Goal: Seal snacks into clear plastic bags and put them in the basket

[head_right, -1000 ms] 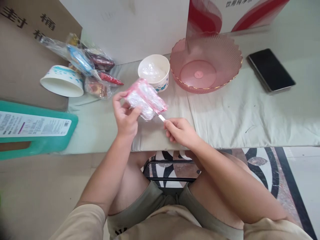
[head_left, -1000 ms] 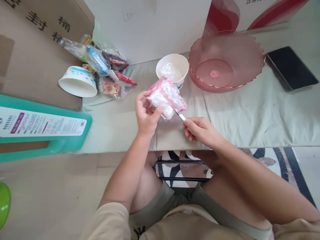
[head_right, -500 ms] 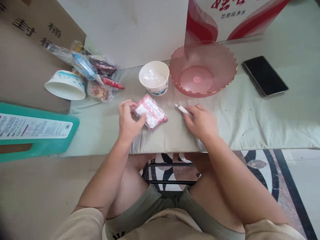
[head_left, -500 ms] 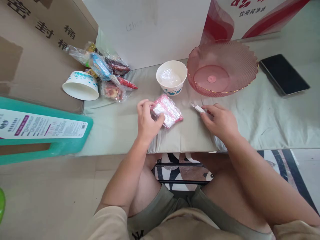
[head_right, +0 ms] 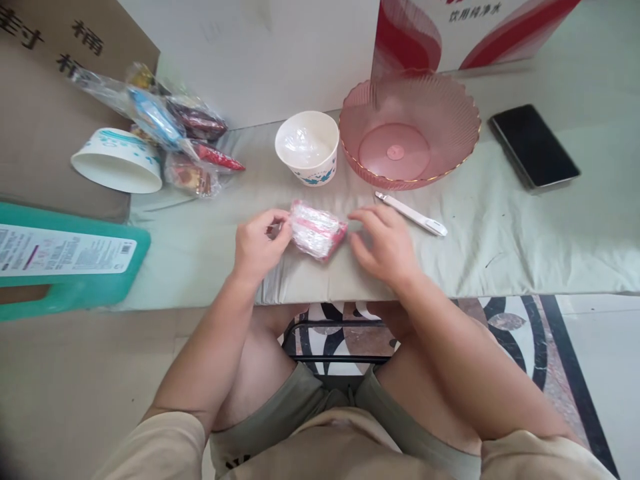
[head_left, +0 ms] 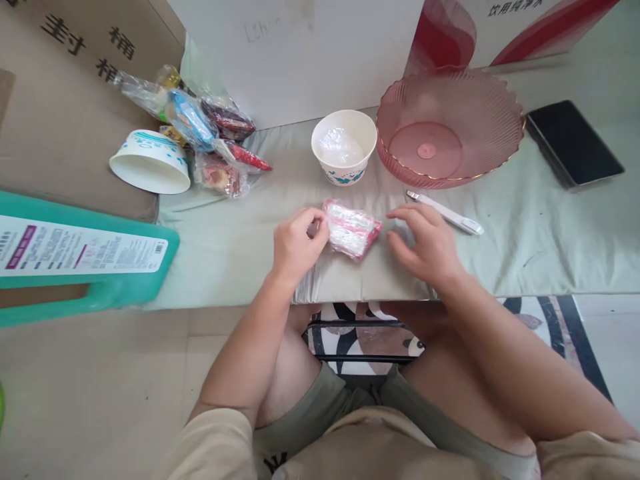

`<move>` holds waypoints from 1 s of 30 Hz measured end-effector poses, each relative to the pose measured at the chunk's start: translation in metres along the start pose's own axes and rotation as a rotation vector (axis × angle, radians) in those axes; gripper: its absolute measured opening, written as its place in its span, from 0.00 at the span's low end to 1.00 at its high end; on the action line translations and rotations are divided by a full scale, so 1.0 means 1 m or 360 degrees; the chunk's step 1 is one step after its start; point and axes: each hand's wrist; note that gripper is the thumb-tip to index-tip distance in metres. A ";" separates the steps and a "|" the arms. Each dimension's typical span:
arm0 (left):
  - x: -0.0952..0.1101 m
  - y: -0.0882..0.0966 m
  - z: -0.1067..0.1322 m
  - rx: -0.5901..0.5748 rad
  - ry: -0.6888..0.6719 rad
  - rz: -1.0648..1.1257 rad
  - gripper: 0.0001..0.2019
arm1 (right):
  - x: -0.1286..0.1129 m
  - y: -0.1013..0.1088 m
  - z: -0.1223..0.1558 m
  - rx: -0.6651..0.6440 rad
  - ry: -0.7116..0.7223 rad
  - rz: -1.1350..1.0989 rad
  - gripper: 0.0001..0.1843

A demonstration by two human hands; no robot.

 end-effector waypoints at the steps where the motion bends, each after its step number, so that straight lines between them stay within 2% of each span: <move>1: -0.001 0.000 0.000 0.0005 0.0080 0.0162 0.03 | -0.005 -0.004 0.001 -0.0072 0.0086 -0.0087 0.20; 4: -0.007 -0.001 0.000 0.0029 0.0332 0.0678 0.03 | -0.011 -0.012 0.001 -0.0216 0.0158 -0.0220 0.31; 6: -0.012 -0.002 -0.003 0.0084 0.0454 0.0804 0.11 | -0.011 -0.012 0.000 -0.0256 0.0072 -0.0230 0.31; 8: -0.016 -0.003 -0.007 0.0120 0.0529 0.0782 0.15 | -0.010 -0.009 -0.002 -0.0235 -0.0010 -0.0238 0.24; 11: -0.024 -0.002 -0.012 0.0119 0.0598 0.0698 0.15 | -0.005 0.000 -0.004 -0.0130 -0.0035 -0.0275 0.15; 17: -0.050 0.013 -0.011 0.0172 0.0681 0.0309 0.12 | 0.025 0.021 -0.001 0.0199 -0.0230 -0.0216 0.11; 20: -0.055 0.024 -0.007 0.0237 0.0533 0.0031 0.12 | 0.034 0.030 0.002 0.0336 -0.0311 -0.0205 0.12; 23: -0.046 0.025 -0.005 0.0315 0.0066 0.0004 0.12 | 0.026 0.035 0.007 0.0273 -0.0240 -0.0304 0.14; 24: -0.043 0.023 -0.005 0.0266 -0.0112 0.0010 0.13 | 0.020 0.035 0.009 0.0174 -0.0159 -0.0319 0.15; 26: -0.035 0.018 -0.006 0.0044 -0.0355 -0.0047 0.17 | 0.009 0.032 0.012 -0.0079 0.0010 -0.0249 0.20; 28: -0.029 0.015 -0.006 -0.0190 -0.0387 -0.0190 0.18 | 0.000 0.028 0.016 -0.0218 0.0106 -0.0105 0.21; 30: -0.025 0.015 -0.004 -0.0316 -0.0336 -0.0295 0.11 | -0.005 0.025 0.018 -0.0217 0.0151 0.0003 0.11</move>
Point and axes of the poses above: each hand's wrist, its own z-axis away from the middle knuckle, its own y-axis out of the back of the hand, x = y × z, and after that the axes turned 10 degrees about -y, right-handed
